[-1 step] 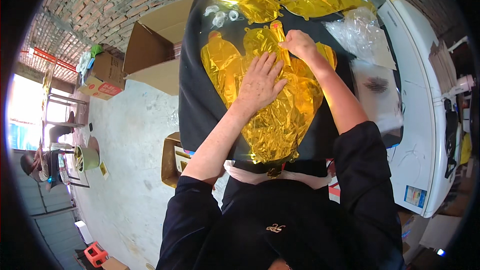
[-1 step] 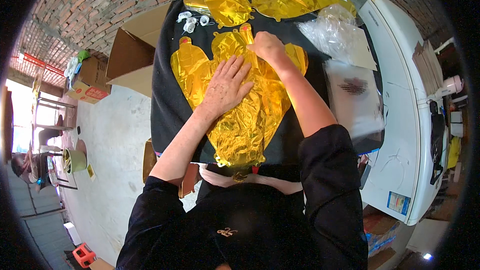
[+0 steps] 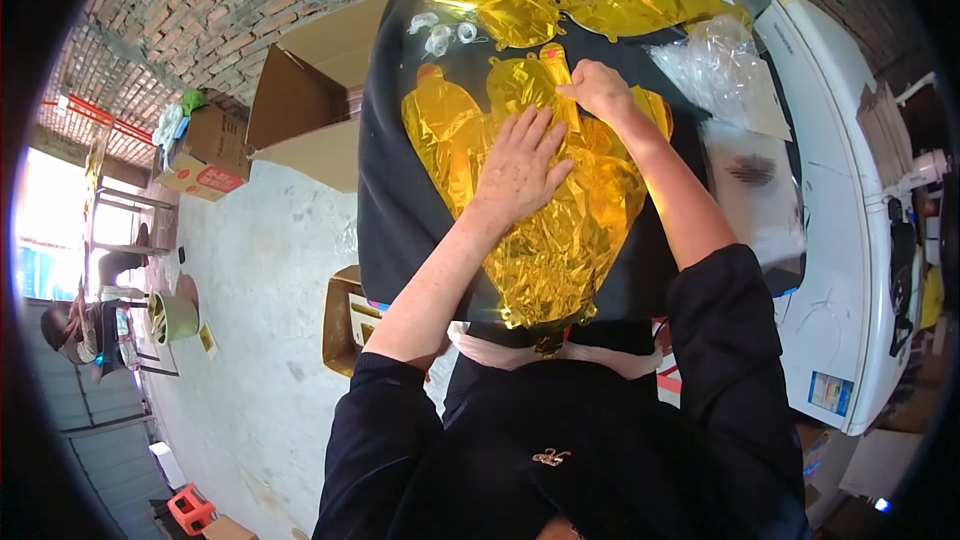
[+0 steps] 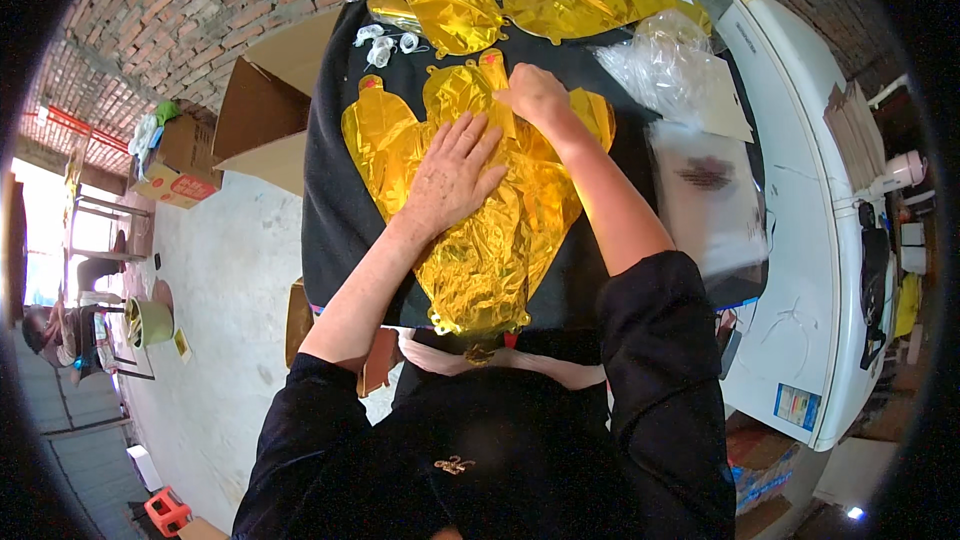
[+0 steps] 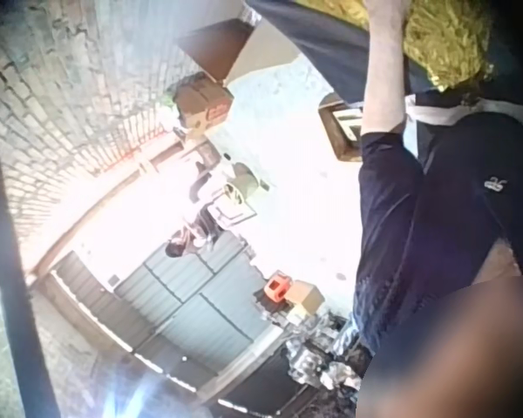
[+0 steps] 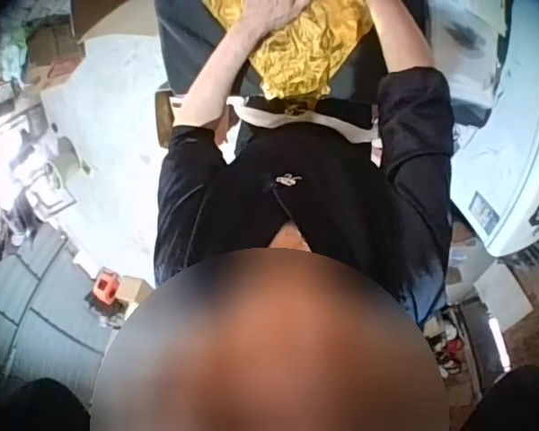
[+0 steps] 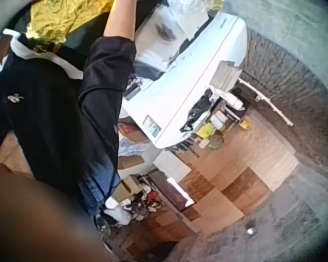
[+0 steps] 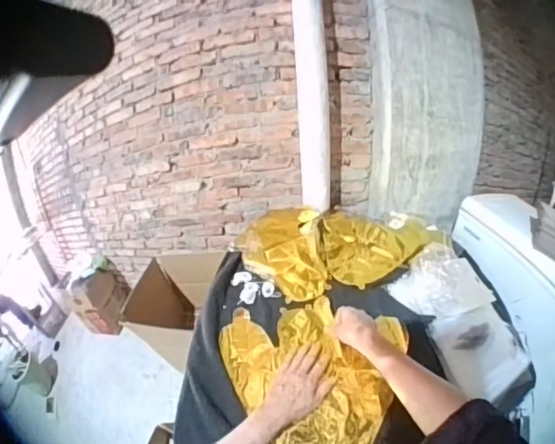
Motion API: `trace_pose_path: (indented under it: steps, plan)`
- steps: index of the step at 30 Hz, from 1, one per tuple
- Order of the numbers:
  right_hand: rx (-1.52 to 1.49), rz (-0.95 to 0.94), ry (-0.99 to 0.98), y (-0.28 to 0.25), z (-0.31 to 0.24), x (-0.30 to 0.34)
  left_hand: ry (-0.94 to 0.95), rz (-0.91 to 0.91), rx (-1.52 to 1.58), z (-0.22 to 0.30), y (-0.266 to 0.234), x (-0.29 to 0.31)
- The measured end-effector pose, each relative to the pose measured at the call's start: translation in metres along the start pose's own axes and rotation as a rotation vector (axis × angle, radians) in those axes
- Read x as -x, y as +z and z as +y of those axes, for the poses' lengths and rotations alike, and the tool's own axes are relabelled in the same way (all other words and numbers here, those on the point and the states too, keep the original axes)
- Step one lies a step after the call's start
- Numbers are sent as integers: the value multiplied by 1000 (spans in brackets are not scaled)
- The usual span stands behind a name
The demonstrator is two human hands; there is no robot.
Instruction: The person flattens and folds a foil balloon on a work table by hand.
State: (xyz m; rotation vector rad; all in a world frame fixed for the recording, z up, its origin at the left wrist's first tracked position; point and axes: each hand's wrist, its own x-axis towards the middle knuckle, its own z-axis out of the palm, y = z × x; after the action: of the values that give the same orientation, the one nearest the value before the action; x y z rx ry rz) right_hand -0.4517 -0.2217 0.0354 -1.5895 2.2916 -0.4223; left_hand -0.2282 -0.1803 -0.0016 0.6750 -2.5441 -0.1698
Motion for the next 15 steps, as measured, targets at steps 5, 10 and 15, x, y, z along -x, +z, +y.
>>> trace_pose_path:
  steps: [5, 10, 15]
  plan:
    - [-160, 393, -287, 11, 22, 21, 1, 4, -4, 2, 2, -3]
    - [112, 465, -574, 14, 23, 80, 14, 45, -37, 0, 3, 0]
    - [167, 563, -762, 26, 28, 111, 19, 70, -17, 0, 4, -3]
